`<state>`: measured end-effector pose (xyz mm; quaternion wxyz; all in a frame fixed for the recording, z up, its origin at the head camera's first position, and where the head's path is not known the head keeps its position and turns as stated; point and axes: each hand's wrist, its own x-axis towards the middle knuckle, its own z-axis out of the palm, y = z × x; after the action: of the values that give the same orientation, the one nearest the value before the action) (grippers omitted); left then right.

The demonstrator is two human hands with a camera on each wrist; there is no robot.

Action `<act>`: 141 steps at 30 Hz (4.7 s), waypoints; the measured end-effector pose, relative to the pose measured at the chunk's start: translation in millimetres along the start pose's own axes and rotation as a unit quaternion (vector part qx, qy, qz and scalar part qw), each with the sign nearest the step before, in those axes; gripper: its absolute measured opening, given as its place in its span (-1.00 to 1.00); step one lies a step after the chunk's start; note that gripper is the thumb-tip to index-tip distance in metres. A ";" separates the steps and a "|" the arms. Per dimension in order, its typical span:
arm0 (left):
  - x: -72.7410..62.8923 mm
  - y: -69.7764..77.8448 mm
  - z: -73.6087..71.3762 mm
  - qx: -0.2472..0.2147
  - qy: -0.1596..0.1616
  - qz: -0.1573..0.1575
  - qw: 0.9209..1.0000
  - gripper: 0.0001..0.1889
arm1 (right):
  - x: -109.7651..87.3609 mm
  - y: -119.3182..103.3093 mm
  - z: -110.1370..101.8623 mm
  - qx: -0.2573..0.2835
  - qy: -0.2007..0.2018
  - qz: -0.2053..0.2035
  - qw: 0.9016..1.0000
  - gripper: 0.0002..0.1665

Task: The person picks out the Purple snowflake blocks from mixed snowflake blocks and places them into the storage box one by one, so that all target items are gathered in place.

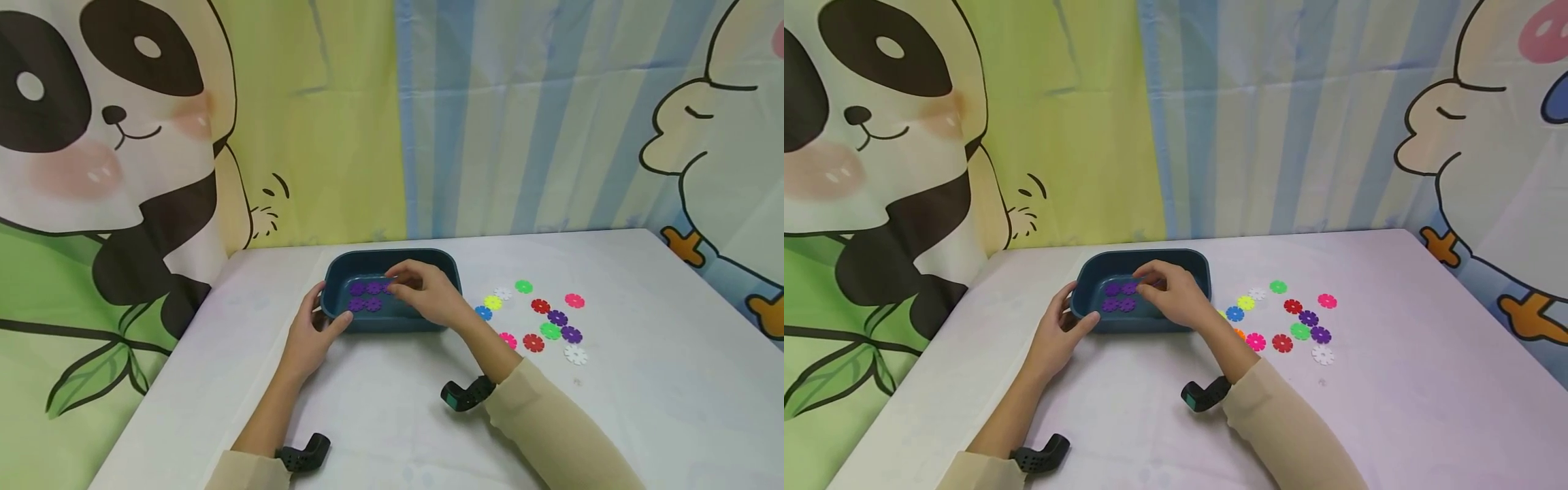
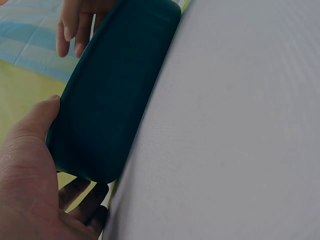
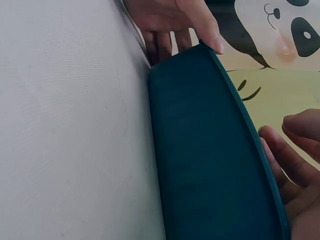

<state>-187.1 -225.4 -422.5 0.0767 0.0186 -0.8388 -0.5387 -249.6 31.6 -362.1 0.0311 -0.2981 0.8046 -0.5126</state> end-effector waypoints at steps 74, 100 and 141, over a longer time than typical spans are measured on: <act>-0.6 -1.1 -0.5 0.009 0.000 0.008 1.000 -0.07 | -81.3 5.2 -121.2 -0.060 0.023 0.104 0.993 -0.64; -1.6 -0.5 -2.6 0.009 -0.002 0.003 1.000 -0.07 | -109.3 34.4 -182.3 -0.127 0.073 0.159 0.976 -0.52; -0.2 1.0 -1.2 0.002 -0.005 0.008 1.000 -0.09 | -139.1 106.5 -203.7 -0.108 -0.011 0.277 0.955 -0.42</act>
<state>-186.6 -226.0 -421.2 0.0766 0.0093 -0.8405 -0.5363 -255.6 298.6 -391.3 0.1481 -0.0709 0.9056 -0.3912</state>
